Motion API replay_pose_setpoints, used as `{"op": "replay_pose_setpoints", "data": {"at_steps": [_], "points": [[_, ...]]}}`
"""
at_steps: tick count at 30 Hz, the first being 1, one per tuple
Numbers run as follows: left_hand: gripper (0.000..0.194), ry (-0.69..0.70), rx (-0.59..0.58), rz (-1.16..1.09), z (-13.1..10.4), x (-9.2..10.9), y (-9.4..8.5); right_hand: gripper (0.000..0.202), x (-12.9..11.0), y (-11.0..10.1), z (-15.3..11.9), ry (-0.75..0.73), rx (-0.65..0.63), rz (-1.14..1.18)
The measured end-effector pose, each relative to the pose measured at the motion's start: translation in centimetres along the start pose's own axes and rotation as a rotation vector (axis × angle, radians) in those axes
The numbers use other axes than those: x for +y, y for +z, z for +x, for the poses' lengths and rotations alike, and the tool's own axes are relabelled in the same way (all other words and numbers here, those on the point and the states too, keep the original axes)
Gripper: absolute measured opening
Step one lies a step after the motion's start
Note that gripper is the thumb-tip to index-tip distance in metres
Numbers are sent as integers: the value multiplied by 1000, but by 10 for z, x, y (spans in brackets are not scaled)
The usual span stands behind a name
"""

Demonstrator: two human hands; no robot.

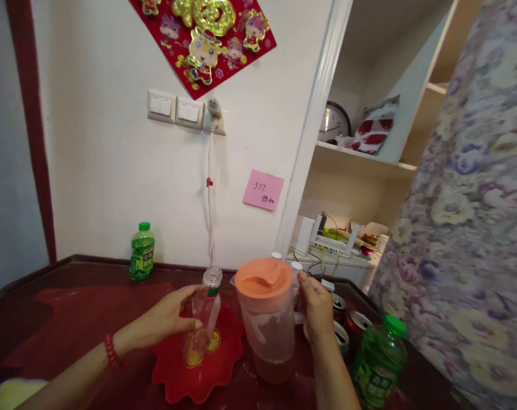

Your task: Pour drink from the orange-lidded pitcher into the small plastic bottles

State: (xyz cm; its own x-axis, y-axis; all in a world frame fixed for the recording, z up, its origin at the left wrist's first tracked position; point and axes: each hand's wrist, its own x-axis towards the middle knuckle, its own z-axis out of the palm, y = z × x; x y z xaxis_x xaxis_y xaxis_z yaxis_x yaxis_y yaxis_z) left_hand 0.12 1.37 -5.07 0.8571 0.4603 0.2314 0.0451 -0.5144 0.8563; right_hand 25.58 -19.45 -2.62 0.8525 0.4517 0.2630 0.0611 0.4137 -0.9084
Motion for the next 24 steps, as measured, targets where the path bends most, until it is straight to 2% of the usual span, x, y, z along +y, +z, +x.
{"op": "replay_pose_setpoints", "data": {"at_steps": [6,15,24], "points": [[69,1,-25,-19,2,0,0,59,8,-1,4,-20,-44,-18],[70,9,-63,-63,7,-12,0,47,1,-6,5,-30,-182,-19],[71,10,-52,-53,6,-9,0,51,11,-3,9,-39,-175,-37]]}}
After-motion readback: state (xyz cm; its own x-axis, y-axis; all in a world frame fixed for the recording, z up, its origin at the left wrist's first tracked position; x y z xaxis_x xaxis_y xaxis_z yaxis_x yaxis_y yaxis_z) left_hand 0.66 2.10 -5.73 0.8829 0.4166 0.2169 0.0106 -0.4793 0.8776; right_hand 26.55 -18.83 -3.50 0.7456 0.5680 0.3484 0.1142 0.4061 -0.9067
